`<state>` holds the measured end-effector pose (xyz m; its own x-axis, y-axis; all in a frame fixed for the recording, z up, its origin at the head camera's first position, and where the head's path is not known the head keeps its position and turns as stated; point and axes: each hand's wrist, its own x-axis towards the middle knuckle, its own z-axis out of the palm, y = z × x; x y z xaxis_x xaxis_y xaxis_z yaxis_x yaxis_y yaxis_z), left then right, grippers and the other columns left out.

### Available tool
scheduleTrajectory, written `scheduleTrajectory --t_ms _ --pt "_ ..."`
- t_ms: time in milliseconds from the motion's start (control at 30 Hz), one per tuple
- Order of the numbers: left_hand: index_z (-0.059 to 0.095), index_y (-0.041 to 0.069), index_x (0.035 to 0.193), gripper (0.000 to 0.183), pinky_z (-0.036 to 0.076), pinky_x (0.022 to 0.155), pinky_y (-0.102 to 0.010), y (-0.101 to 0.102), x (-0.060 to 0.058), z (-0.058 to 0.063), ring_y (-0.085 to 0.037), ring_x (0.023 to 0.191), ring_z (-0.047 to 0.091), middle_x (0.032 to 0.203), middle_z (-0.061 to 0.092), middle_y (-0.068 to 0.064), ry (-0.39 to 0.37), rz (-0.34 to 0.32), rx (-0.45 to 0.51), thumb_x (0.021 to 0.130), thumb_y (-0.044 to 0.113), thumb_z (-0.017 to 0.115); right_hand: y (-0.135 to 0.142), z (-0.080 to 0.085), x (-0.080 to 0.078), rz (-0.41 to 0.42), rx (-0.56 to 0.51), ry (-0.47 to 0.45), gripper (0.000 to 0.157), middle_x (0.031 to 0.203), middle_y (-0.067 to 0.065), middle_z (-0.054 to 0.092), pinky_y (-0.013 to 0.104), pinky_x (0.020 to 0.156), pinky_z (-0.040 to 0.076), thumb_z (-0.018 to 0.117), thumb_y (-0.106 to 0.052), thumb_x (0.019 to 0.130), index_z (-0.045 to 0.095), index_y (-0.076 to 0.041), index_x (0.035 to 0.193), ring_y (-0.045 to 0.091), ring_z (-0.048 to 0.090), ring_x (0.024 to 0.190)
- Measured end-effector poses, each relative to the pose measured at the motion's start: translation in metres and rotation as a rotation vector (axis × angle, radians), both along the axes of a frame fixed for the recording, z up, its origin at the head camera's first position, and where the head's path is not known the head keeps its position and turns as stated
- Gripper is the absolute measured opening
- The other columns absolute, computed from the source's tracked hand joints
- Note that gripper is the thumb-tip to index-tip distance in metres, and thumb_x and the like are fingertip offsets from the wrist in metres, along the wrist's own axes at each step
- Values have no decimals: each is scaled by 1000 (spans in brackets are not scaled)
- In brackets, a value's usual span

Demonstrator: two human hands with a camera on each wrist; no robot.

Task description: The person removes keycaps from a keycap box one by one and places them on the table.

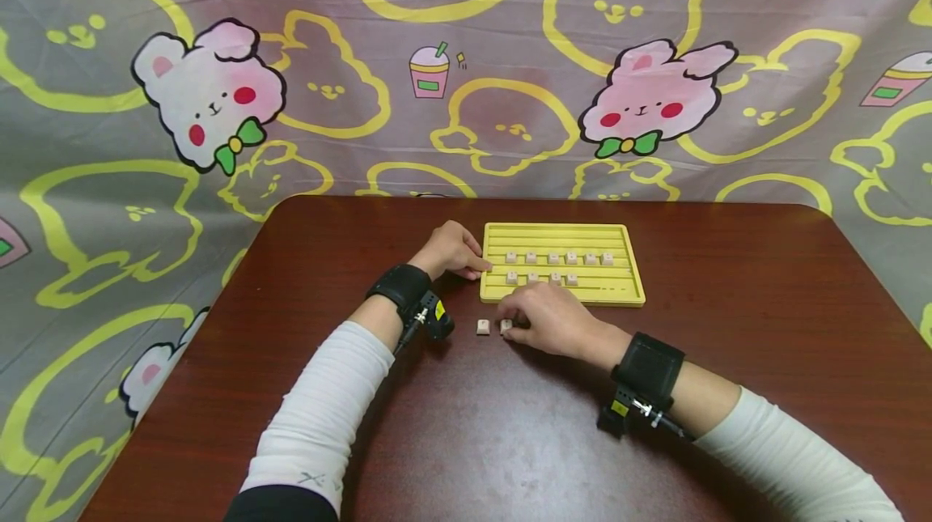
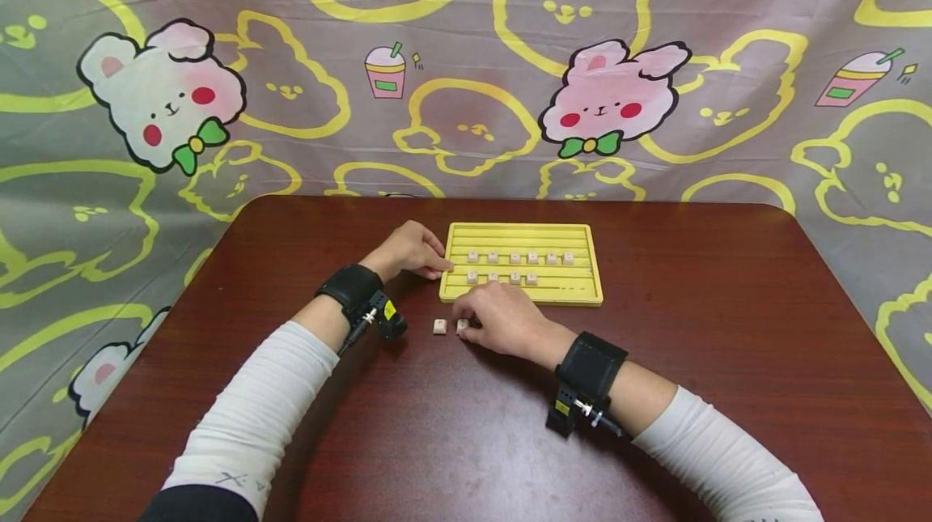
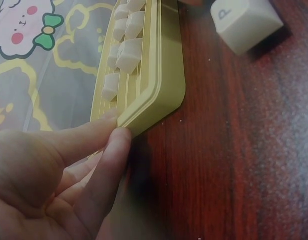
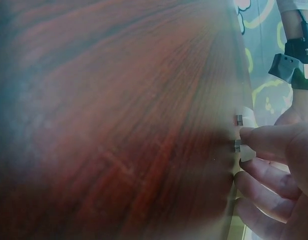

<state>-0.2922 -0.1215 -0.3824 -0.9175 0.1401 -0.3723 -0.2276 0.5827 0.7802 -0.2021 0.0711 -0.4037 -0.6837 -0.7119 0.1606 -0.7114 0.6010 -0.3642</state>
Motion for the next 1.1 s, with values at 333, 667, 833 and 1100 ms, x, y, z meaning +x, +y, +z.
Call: scheduleTrajectory --t_ms 333,667,833,1100 --pt "66 -8 98 30 62 65 -32 0 1 1 -14 53 65 65 67 -10 -6 2 8 75 3 79 12 6 -2 -55 13 -42 20 92 -11 72 23 68 54 75 -31 82 74 -24 101 5 64 81" --pt "65 -8 100 30 62 68 -34 -1 -1 1 -15 53 66 65 66 -9 -28 3 26 76 3 78 43 15 -7 -133 -5 -19 25 93 -2 73 28 66 56 76 -27 81 72 -16 103 11 66 80" --pt "66 -7 100 30 62 68 -33 -2 -1 1 -15 55 66 66 67 -9 -24 -4 13 76 4 79 59 18 -11 -150 -23 25 25 93 -1 73 29 67 57 78 -24 79 74 -13 101 12 67 79" --pt "66 -6 97 28 61 63 -28 0 -1 4 -16 56 67 72 71 -14 -28 -6 0 75 5 79 76 20 -18 -246 5 6 24 96 -1 72 29 67 55 79 -24 79 74 -14 101 12 63 80"
